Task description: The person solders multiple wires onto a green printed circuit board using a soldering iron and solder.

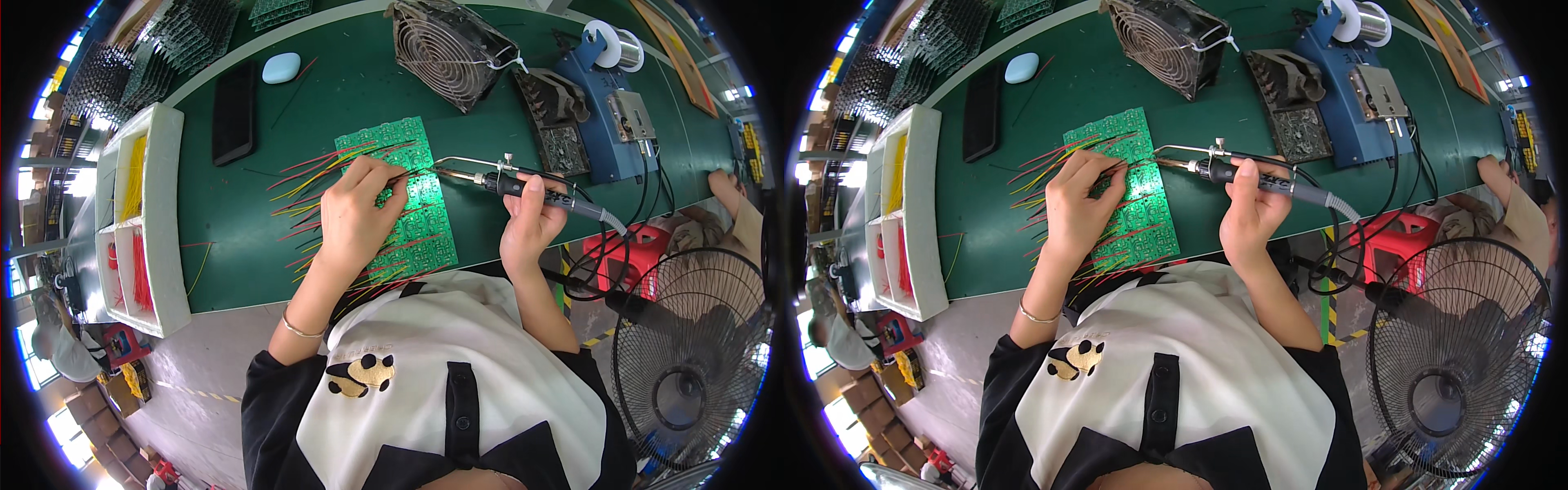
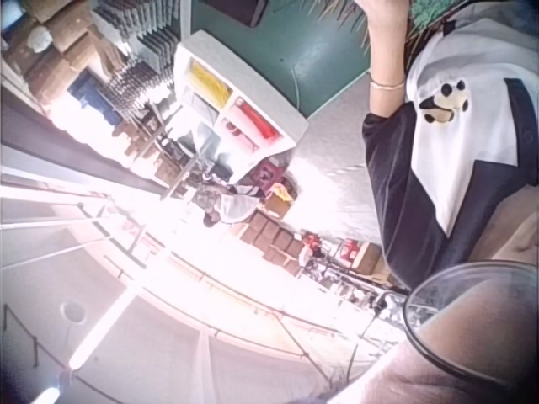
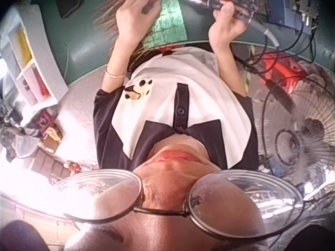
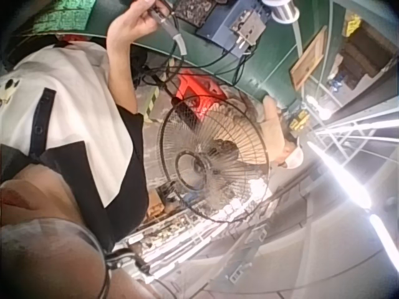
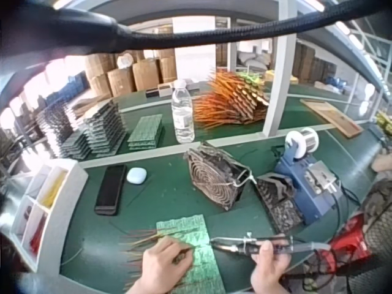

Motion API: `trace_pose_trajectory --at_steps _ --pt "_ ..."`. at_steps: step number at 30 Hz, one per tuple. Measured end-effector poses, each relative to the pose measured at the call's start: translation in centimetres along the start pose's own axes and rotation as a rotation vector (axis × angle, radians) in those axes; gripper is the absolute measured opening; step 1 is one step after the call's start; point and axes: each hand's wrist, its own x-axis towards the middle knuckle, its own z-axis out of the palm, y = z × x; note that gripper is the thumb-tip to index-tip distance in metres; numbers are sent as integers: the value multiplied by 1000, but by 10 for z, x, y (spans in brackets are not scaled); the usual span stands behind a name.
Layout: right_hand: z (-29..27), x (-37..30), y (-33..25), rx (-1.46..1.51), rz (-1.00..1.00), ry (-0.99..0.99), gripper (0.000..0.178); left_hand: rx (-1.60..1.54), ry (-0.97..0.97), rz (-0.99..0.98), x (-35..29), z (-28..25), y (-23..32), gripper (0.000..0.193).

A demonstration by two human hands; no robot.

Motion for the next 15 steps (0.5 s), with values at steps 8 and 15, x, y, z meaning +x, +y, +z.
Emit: trace_pose_trajectory --at_steps 8,15 --pt "1 0 -1 -1 -15 -7 18 11 44 52 -1 2 -4 8" --pt "3 -1 -2 -28 -48 1 19 19 35 53 -2 2 -5 8"
